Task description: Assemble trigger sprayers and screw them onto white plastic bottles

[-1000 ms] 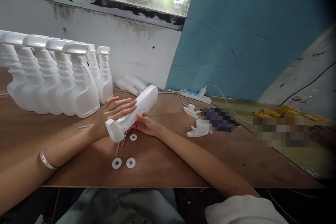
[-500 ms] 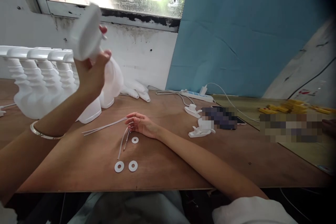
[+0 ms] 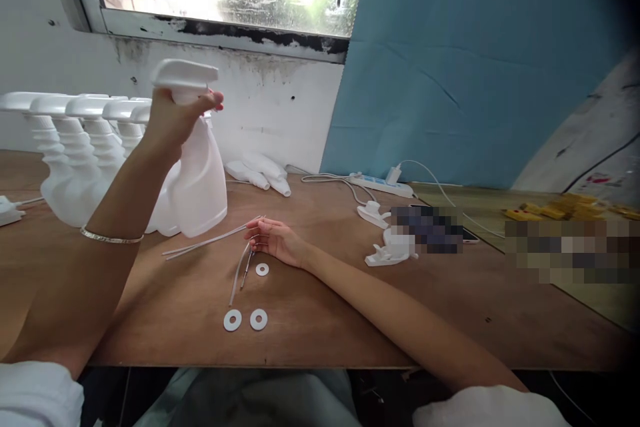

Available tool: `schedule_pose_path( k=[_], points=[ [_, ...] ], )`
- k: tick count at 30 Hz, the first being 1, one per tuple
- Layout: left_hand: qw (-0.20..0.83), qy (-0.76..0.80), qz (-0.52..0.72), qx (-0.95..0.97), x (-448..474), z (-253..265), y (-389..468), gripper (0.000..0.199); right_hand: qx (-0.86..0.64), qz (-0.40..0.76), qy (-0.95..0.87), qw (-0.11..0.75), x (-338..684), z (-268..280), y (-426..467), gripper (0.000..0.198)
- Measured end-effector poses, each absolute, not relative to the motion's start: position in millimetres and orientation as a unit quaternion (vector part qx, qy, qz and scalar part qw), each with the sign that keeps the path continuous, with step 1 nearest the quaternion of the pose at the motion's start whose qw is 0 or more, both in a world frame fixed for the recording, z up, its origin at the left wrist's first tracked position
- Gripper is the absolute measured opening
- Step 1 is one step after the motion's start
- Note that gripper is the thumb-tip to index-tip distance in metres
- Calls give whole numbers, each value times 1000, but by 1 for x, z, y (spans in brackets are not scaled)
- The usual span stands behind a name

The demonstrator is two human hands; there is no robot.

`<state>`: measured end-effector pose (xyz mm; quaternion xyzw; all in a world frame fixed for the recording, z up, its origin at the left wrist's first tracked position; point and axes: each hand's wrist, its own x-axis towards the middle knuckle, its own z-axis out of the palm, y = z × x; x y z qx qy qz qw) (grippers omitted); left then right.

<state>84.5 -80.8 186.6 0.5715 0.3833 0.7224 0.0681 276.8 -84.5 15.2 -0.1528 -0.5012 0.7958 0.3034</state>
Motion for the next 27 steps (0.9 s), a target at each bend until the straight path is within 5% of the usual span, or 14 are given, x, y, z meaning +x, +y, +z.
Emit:
schedule_pose_path(
  k=[8,15,27],
  points=[
    [56,386,700,598,85,175,-76,12,-165,794,-500,304,276,16,-86,20],
    [54,453,608,650,74,163,-65,39,-176,791,-501,305,275,17,-87,18],
    [51,540,503,673,54,185,-89,49,-177,790,-503,302,275,15,-85,16]
  ],
)
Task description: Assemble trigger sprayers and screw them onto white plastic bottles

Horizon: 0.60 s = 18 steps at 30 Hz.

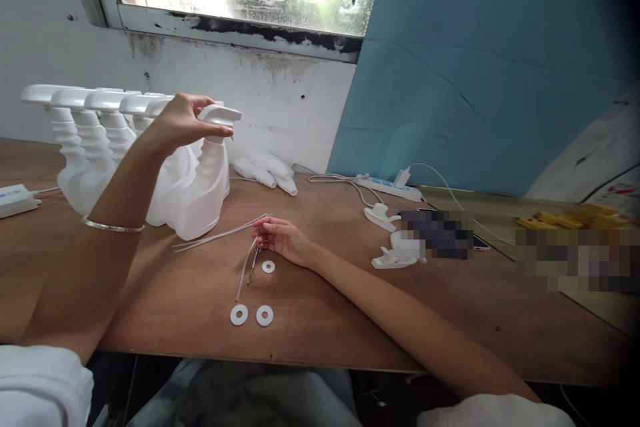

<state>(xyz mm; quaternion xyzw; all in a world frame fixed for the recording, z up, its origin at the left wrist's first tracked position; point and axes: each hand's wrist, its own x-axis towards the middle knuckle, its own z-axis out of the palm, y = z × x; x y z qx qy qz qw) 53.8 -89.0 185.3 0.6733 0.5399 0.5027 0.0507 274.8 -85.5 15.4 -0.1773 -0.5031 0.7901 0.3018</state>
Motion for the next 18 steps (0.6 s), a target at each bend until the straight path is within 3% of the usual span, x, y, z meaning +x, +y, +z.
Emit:
schedule_pose_path(
  k=[7,18],
  points=[
    [-76,682,402,606,44,208,-114,45,-179,789,-504,303,275,17,-87,15],
    [-166,676,432,574,41,194,-94,51,-178,785,-510,303,275,16,-87,17]
  ],
)
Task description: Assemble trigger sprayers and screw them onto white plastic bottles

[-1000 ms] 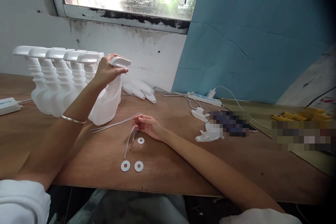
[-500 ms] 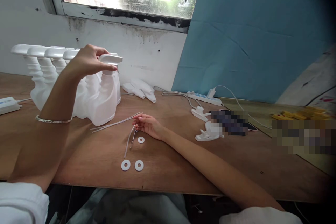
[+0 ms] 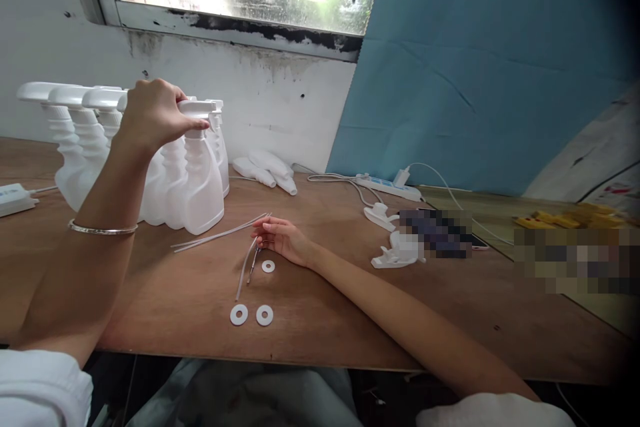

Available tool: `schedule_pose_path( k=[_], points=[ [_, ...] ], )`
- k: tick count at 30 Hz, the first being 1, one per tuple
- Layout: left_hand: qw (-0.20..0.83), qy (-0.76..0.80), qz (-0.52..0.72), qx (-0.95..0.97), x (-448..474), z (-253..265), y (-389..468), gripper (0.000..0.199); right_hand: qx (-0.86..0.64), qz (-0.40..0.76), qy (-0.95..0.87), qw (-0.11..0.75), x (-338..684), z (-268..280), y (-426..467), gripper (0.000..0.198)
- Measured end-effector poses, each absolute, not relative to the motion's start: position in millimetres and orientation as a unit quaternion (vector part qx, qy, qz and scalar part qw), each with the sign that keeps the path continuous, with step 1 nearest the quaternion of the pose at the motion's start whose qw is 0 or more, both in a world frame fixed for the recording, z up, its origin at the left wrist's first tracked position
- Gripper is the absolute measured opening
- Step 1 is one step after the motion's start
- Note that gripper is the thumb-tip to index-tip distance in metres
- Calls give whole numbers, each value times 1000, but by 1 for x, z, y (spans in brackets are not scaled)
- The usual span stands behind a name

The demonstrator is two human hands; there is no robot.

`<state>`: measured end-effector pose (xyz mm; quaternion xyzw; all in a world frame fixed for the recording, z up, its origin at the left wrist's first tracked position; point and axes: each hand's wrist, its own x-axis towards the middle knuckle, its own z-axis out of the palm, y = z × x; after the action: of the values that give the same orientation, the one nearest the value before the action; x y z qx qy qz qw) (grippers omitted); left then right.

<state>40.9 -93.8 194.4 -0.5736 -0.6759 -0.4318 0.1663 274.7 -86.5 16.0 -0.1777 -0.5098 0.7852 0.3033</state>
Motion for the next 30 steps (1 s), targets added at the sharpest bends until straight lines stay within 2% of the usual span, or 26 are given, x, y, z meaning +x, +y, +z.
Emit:
schedule_pose_path(
  k=[6,13,18,22,25,27,30],
  points=[
    [172,-670,-463,-554,42,196,-97,62,-182,783,-511,304,275,18,-88,15],
    [216,-703,-414,-536,58,195,-106,83,-184,790,-498,306,275,17,-86,17],
    [216,-676,-420,-565,63,193,-106,83,-173,796,-490,311,274,14,-84,19],
    [211,-650,-439,-583,65,192,-108,80,-223,746,-469,418,270,11,-85,12],
    [266,-635,-451,-569,71,196,-113,74,-282,661,-464,518,267,6,-84,8],
    [311,-611,-467,-559,83,196,-118,66,-305,621,-463,554,265,3,-84,15],
    [326,-542,-492,-598,113,183,-127,48,-318,598,-466,569,264,0,-84,34]
  ],
)
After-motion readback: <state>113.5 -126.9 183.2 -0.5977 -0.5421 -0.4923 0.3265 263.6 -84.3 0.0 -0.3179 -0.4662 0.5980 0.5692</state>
